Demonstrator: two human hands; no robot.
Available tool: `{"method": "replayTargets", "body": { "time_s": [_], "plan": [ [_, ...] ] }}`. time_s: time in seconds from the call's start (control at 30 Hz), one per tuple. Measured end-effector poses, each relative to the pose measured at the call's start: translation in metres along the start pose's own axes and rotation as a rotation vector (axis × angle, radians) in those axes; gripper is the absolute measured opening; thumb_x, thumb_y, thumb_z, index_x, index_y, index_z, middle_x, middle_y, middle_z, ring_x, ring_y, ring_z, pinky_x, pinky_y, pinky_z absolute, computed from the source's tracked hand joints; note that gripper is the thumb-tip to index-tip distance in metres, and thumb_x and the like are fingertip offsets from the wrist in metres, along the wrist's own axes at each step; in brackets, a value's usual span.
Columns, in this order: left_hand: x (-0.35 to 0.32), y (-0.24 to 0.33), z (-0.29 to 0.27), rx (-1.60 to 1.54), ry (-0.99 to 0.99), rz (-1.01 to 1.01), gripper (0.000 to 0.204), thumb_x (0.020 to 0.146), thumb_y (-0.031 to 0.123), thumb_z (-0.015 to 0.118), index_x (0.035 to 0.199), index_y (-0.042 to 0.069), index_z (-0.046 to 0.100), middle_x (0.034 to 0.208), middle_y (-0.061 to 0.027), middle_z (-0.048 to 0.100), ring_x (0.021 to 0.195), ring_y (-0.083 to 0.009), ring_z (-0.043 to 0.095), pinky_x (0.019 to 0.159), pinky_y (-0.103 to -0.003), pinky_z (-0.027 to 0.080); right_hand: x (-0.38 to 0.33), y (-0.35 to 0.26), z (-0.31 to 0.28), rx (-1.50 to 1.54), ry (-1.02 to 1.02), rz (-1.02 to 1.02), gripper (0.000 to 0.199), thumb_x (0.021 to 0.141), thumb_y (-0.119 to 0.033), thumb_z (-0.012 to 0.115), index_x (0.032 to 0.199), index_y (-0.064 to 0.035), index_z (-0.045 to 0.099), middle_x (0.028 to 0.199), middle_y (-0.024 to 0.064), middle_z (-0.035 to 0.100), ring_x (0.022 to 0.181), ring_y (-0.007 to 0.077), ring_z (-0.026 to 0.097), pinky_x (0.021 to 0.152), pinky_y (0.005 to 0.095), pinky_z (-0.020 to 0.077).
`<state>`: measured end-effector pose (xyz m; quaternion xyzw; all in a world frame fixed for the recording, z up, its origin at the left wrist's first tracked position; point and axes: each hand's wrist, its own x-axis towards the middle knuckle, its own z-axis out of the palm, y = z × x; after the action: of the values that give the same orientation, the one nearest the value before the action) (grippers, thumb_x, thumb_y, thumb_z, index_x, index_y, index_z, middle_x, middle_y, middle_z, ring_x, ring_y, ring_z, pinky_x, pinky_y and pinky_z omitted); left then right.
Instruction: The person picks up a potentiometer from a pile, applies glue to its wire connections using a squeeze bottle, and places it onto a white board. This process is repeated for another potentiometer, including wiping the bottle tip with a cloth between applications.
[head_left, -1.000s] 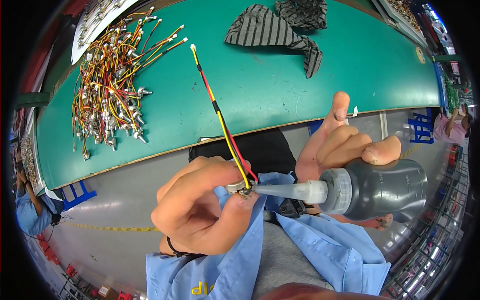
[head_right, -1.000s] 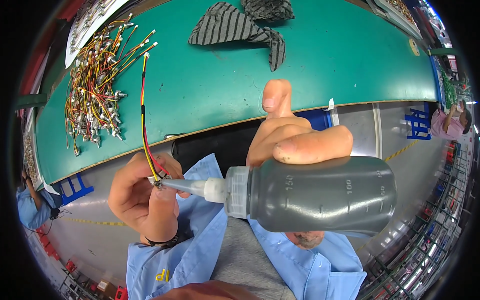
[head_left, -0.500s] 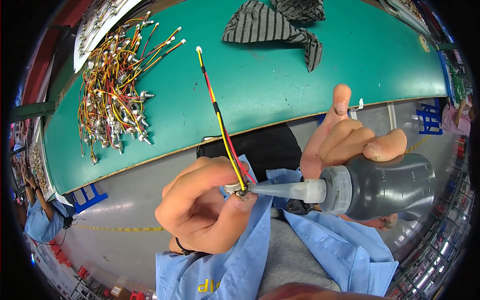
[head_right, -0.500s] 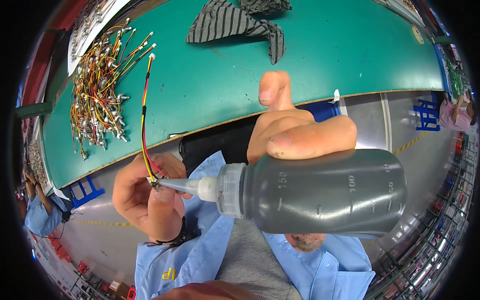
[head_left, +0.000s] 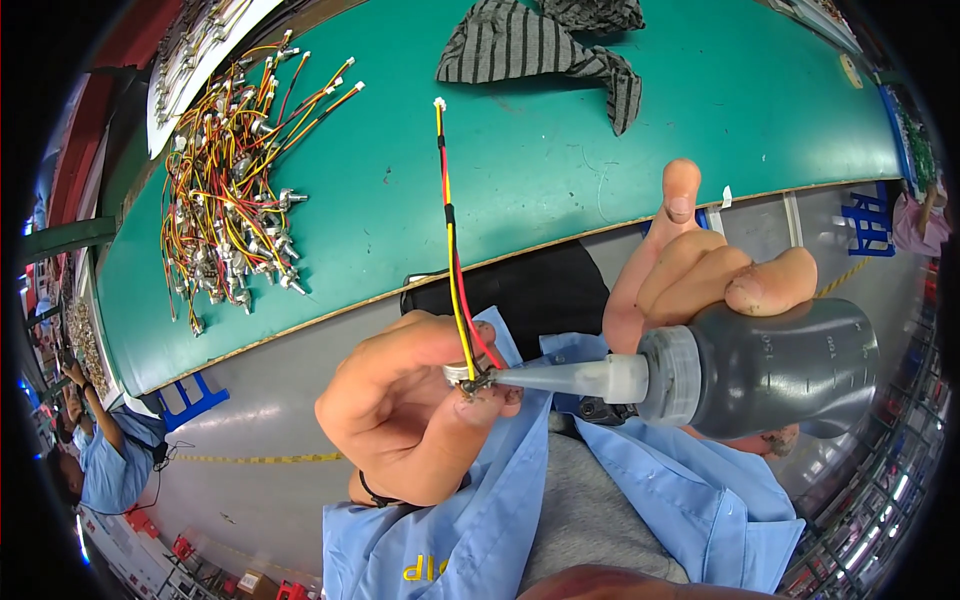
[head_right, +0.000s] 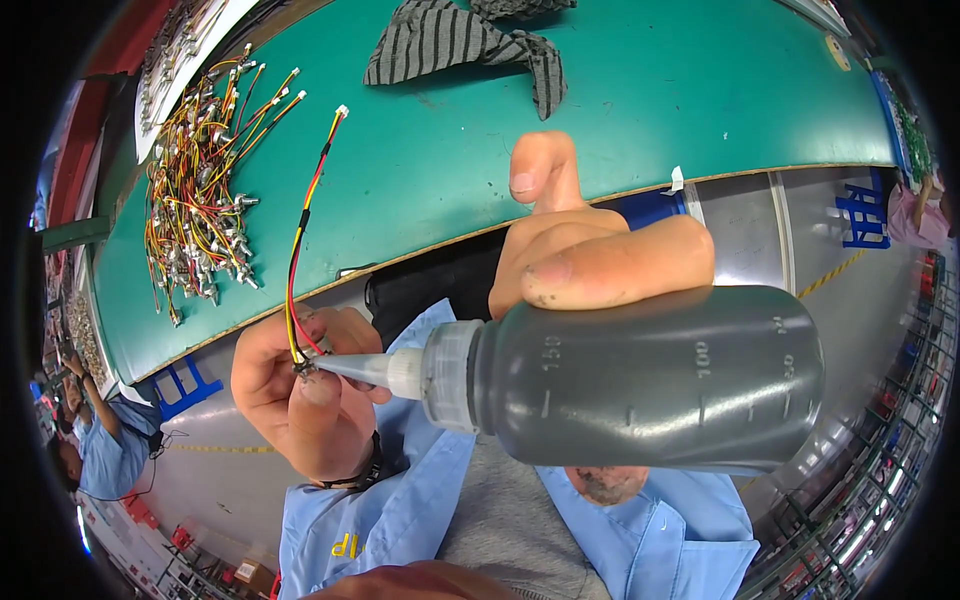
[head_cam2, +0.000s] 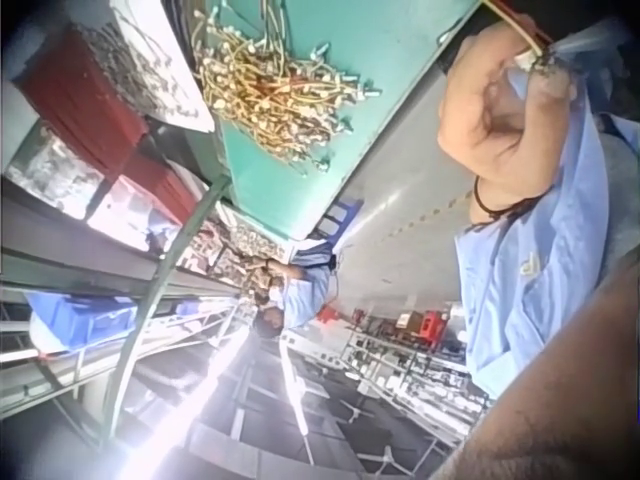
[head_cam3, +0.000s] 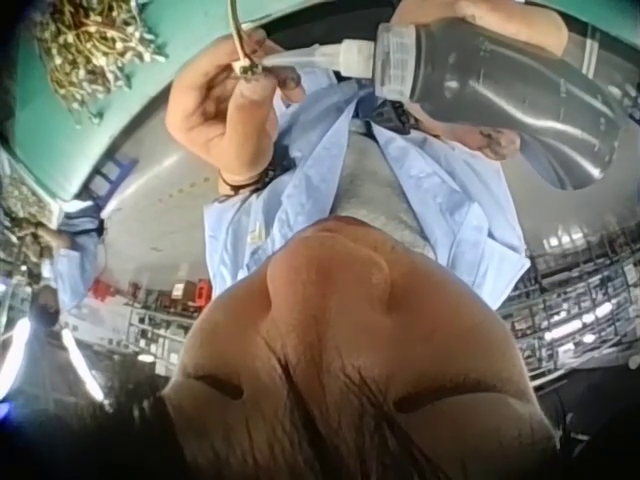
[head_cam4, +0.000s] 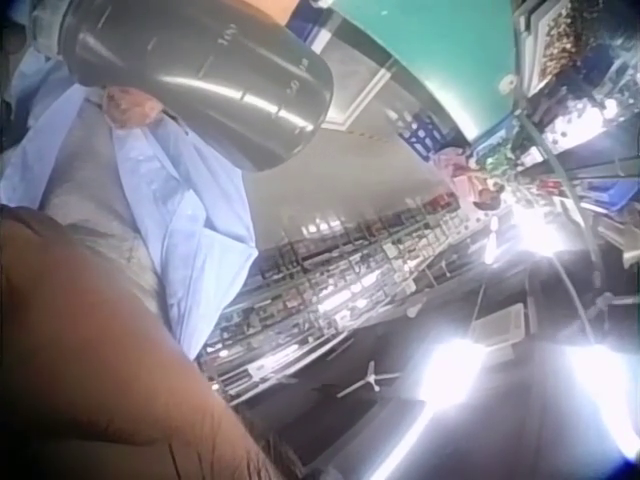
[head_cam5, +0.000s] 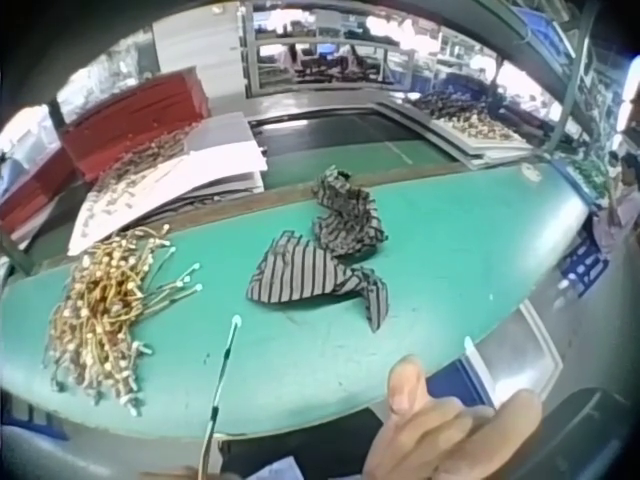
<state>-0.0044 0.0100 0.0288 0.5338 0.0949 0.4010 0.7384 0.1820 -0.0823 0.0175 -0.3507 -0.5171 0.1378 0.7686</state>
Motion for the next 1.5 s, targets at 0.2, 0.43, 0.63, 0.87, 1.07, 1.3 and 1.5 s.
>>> {"method": "replayTargets", "body": {
  "time_s": [0.2, 0.43, 0.63, 0.87, 1.07, 1.3, 1.5],
  "plan": [
    [-0.002, 0.002, 0.003, -0.014, 0.01, -0.029, 0.029, 0.082, -0.01, 0.055, 0.111, -0.013, 0.052, 0.088, -0.0214, 0.061, 0.068, -0.0196, 0.062, 0.064, -0.031, 0.053, 0.007, 0.013, 0.01, 0.002, 0.013, 0.003, 0.034, 0.081, -0.012, 0.06, 0.105, -0.0105, 0.036, 0.057, 0.0016, 0.048, 0.043, 0.0114, 0.042, 0.094, 0.0441, 0.0216],
    [-0.003, 0.002, 0.003, -0.018, 0.007, -0.057, 0.029, 0.083, -0.009, 0.056, 0.111, -0.012, 0.051, 0.089, -0.0218, 0.061, 0.069, -0.0204, 0.063, 0.064, -0.032, 0.053, 0.015, 0.028, 0.007, -0.001, 0.029, 0.006, 0.031, 0.083, -0.015, 0.058, 0.105, -0.0099, 0.037, 0.057, 0.002, 0.047, 0.043, 0.0114, 0.041, 0.094, 0.0444, 0.0217],
    [-0.002, 0.003, 0.004, -0.027, 0.006, -0.053, 0.03, 0.083, -0.009, 0.056, 0.112, -0.013, 0.051, 0.087, -0.0216, 0.061, 0.07, -0.0207, 0.063, 0.064, -0.032, 0.053, 0.012, 0.022, 0.016, -0.004, 0.039, 0.008, 0.029, 0.084, -0.017, 0.057, 0.105, -0.0093, 0.038, 0.056, 0.0024, 0.047, 0.042, 0.0114, 0.04, 0.094, 0.0446, 0.0218],
    [-0.001, 0.005, 0.01, -0.062, 0.034, -0.071, 0.03, 0.083, -0.008, 0.057, 0.112, -0.014, 0.051, 0.086, -0.0218, 0.061, 0.069, -0.0212, 0.063, 0.064, -0.033, 0.053, 0.011, 0.016, 0.013, -0.01, 0.051, 0.008, 0.027, 0.086, -0.02, 0.056, 0.105, -0.0087, 0.04, 0.055, 0.0028, 0.046, 0.041, 0.0114, 0.039, 0.094, 0.0449, 0.0219],
    [-0.002, 0.007, 0.011, -0.065, 0.074, -0.15, 0.033, 0.085, -0.005, 0.055, 0.116, -0.015, 0.05, 0.082, -0.0226, 0.062, 0.069, -0.0224, 0.064, 0.063, -0.034, 0.053, -0.001, 0.004, 0.014, 0.008, 0.053, 0.012, 0.026, 0.088, -0.022, 0.054, 0.104, -0.0082, 0.041, 0.055, 0.0031, 0.046, 0.041, 0.0114, 0.038, 0.094, 0.0451, 0.022],
    [0.002, 0.005, 0.014, -0.199, 0.056, -0.237, 0.038, 0.087, 0.002, 0.054, 0.12, -0.016, 0.049, 0.081, -0.0234, 0.063, 0.066, -0.0229, 0.062, 0.063, -0.034, 0.052, -0.004, 0.006, 0.017, 0.076, 0.291, -0.034, 0.049, 0.084, -0.052, 0.055, 0.101, -0.0067, 0.046, 0.056, 0.0007, 0.044, 0.043, 0.0109, 0.036, 0.093, 0.0456, 0.0236],
    [0.005, 0.007, 0.013, -0.274, 0.04, -0.291, 0.041, 0.088, 0.006, 0.054, 0.122, -0.016, 0.047, 0.081, -0.024, 0.063, 0.065, -0.0229, 0.061, 0.065, -0.034, 0.051, -0.004, 0.013, 0.011, 0.241, 0.519, 0.075, 0.064, 0.081, -0.064, 0.05, 0.103, -0.0046, 0.049, 0.055, -0.0015, 0.04, 0.045, 0.0105, 0.034, 0.089, 0.0419, 0.025]
  ]
}}
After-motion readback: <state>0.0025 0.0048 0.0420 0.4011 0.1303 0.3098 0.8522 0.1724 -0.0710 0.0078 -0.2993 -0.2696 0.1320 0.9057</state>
